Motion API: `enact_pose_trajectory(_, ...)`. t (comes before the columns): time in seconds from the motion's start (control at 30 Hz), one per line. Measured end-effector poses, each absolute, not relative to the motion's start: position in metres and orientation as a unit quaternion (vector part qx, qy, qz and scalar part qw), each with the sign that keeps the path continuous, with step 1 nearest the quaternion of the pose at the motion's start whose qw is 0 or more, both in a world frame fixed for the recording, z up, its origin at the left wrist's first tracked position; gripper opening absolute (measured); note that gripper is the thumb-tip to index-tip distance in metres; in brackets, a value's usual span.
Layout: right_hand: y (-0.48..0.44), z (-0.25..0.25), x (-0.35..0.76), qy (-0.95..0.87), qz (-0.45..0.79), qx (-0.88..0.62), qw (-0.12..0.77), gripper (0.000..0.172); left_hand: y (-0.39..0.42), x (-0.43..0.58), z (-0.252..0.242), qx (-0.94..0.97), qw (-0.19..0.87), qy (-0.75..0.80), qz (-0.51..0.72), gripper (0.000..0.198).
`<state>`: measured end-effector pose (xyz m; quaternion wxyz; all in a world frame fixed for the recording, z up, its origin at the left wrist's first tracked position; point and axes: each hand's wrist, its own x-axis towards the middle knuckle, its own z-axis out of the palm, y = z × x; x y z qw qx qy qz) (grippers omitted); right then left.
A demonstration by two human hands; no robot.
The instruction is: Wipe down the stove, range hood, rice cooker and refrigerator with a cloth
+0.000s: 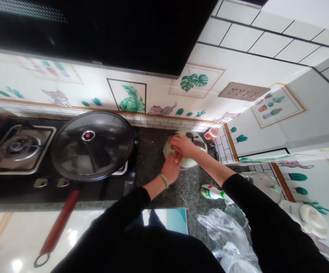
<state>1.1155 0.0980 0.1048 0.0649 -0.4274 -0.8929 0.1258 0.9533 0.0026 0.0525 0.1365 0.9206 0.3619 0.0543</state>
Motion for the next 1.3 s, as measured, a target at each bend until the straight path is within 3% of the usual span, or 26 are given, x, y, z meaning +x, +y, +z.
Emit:
enact_pose_trajectory(0.17, 0.099, 0.103, 1.111, -0.865, 0.121, -0.478, 0.09, 0.022, 0.003, 0.953, 0.051, 0.919, 0.133, 0.363, 0.073, 0.067)
enact_pose_trajectory(0.3, 0.097, 0.105, 1.12, -0.878, 0.194, -0.42, 0.12, 0.018, 0.003, 0.953, 0.053, 0.919, 0.137, 0.364, 0.056, 0.065)
enact_pose_trajectory(0.47, 0.095, 0.107, 1.155, -0.633, 0.267, -0.624, 0.372, 0.023, 0.001, 0.954, 0.052, 0.919, 0.124, 0.367, 0.074, 0.069)
enact_pose_trajectory(0.57, 0.093, 0.108, 1.163, -0.536, 0.303, -0.663, 0.426, 0.027, -0.001, 0.955, 0.05, 0.918, 0.122, 0.369, 0.074, 0.069)
enact_pose_trajectory(0.7, 0.087, 0.11, 1.136, -0.659, 0.283, -0.611, 0.335, 0.028, -0.001, 0.956, 0.049, 0.919, 0.122, 0.367, 0.076, 0.067)
enact_pose_trajectory(0.9, 0.084, 0.105, 1.082, -0.743, 0.086, -0.655, 0.109, 0.023, 0.0, 0.955, 0.049, 0.921, 0.13, 0.364, 0.056, 0.058)
enact_pose_trajectory(1.17, 0.081, 0.103, 1.112, -0.8, 0.11, -0.575, 0.132, 0.027, 0.0, 0.955, 0.05, 0.918, 0.121, 0.372, 0.061, 0.062)
enact_pose_trajectory(1.3, 0.09, 0.106, 1.105, -0.782, 0.107, -0.607, 0.092, 0.023, -0.001, 0.955, 0.051, 0.917, 0.13, 0.37, 0.066, 0.062)
